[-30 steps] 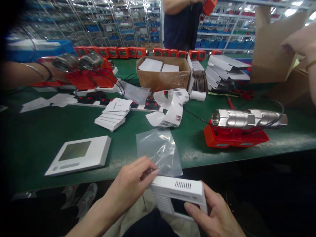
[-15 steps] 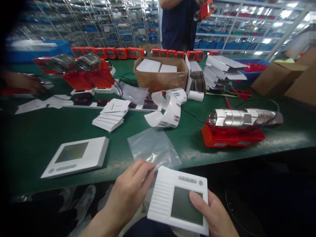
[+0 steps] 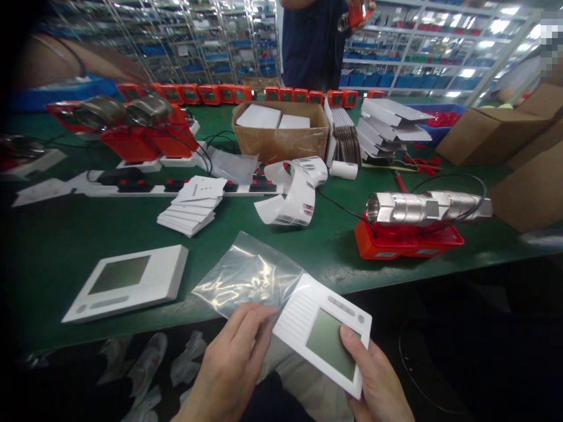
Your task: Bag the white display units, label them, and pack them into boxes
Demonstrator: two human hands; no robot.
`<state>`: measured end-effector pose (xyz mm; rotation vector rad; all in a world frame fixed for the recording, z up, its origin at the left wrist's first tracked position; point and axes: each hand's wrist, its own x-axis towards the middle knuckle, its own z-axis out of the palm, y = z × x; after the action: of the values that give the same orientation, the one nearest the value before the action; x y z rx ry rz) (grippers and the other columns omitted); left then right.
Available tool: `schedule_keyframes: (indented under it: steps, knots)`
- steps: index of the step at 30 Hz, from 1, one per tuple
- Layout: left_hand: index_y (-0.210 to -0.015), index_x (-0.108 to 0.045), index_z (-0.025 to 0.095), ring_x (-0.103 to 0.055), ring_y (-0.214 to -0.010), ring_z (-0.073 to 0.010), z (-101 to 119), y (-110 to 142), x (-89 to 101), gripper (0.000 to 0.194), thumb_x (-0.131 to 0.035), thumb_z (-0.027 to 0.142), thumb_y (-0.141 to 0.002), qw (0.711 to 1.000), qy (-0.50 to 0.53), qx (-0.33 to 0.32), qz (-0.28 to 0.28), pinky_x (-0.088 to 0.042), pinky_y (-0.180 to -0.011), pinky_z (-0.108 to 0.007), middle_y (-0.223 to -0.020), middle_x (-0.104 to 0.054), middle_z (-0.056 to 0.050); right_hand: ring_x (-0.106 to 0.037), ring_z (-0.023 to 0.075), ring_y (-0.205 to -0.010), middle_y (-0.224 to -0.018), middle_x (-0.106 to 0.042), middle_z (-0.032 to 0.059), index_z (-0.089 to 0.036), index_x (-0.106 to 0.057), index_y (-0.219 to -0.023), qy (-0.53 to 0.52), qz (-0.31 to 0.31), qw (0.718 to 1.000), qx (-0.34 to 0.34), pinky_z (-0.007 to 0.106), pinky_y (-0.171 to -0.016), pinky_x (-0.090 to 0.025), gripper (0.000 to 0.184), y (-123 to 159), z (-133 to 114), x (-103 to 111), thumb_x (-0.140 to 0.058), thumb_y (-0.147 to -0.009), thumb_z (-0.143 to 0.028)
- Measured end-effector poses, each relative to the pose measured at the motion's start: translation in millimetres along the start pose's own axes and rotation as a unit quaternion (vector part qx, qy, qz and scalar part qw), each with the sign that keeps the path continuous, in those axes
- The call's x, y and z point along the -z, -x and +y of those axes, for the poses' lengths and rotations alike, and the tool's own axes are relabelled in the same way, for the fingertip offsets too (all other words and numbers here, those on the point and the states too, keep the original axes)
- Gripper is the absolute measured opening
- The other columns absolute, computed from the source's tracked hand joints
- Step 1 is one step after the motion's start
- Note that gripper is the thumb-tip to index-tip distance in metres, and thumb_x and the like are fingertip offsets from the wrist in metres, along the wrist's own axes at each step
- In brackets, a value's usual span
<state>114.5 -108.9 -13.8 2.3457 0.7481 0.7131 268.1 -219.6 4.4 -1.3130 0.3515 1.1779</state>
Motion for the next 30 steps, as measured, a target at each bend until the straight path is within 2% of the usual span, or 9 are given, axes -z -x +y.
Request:
schedule_keyframes:
  steps: [4, 9, 12, 19, 24, 30]
  knots:
    - [-0.109, -0.048, 0.022, -0.056, -0.089, -0.0153, 3.1, 3.0, -0.6, 0.034, -0.041, -0.002, -0.086, 0.999, -0.018, 0.020, 0.023, -0.051, -0.082, -0.029, -0.096, -0.055, -0.003, -0.068, 0.0251, -0.096, -0.097, -0.074, 0.0078, -0.011, -0.056, -0.124, 0.002, 0.009, 1.000, 0.004, 0.031, -0.083, -0.056, 0.059, 1.3, 1.1, -2.4, -0.075, -0.074, -0.036]
    - [-0.100, -0.047, 0.021, -0.059, -0.074, -0.0152, 11.8, 2.2, -5.4, 0.029, -0.039, 0.000, -0.081, 0.996, -0.036, 0.046, 0.070, -0.053, -0.066, -0.027, -0.084, -0.054, -0.002, -0.069, 0.0261, -0.093, -0.088, -0.076, 0.0080, -0.011, -0.054, -0.126, -0.009, 0.008, 1.000, -0.017, 0.032, -0.081, -0.056, 0.062, 2.9, 2.5, -1.5, -0.076, -0.073, -0.035]
    - [-0.096, -0.047, 0.021, -0.060, -0.070, -0.0146, 15.1, 1.1, -6.8, 0.025, -0.038, 0.002, -0.082, 0.992, -0.048, 0.054, 0.102, -0.053, -0.063, -0.027, -0.080, -0.056, -0.001, -0.069, 0.0274, -0.093, -0.087, -0.075, 0.0087, -0.011, -0.055, -0.125, -0.007, 0.013, 1.000, -0.018, 0.034, -0.081, -0.056, 0.063, 3.5, 4.0, -2.2, -0.076, -0.072, -0.038]
    - [-0.087, -0.047, 0.021, -0.060, -0.062, -0.0130, 16.1, -2.4, -2.0, 0.014, -0.042, 0.009, -0.086, 0.985, -0.065, 0.061, 0.149, -0.051, -0.058, -0.025, -0.073, -0.056, 0.001, -0.067, 0.0284, -0.099, -0.111, -0.071, 0.0089, -0.017, -0.052, -0.131, 0.010, -0.008, 0.999, 0.050, 0.038, -0.087, -0.054, 0.070, 3.7, 7.6, -4.4, -0.075, -0.071, -0.044]
    - [-0.088, -0.049, 0.020, -0.059, -0.069, -0.0131, 21.3, -10.4, -2.5, 0.013, -0.044, 0.008, -0.089, 0.988, -0.048, 0.021, 0.144, -0.051, -0.066, -0.025, -0.076, -0.056, 0.000, -0.066, 0.0298, -0.102, -0.113, -0.070, 0.0096, -0.018, -0.047, -0.136, 0.011, -0.024, 0.997, 0.078, 0.041, -0.090, -0.052, 0.074, 2.2, 10.9, -6.3, -0.075, -0.072, -0.043]
    - [-0.087, -0.048, 0.020, -0.057, -0.069, -0.0132, 19.2, -4.2, -9.0, 0.013, -0.044, 0.008, -0.090, 0.991, -0.042, 0.002, 0.129, -0.049, -0.065, -0.025, -0.076, -0.055, 0.000, -0.065, 0.0290, -0.104, -0.110, -0.071, 0.0094, -0.018, -0.040, -0.140, -0.011, -0.033, 0.997, 0.064, 0.041, -0.091, -0.051, 0.077, -1.5, 13.5, -10.3, -0.072, -0.075, -0.044]
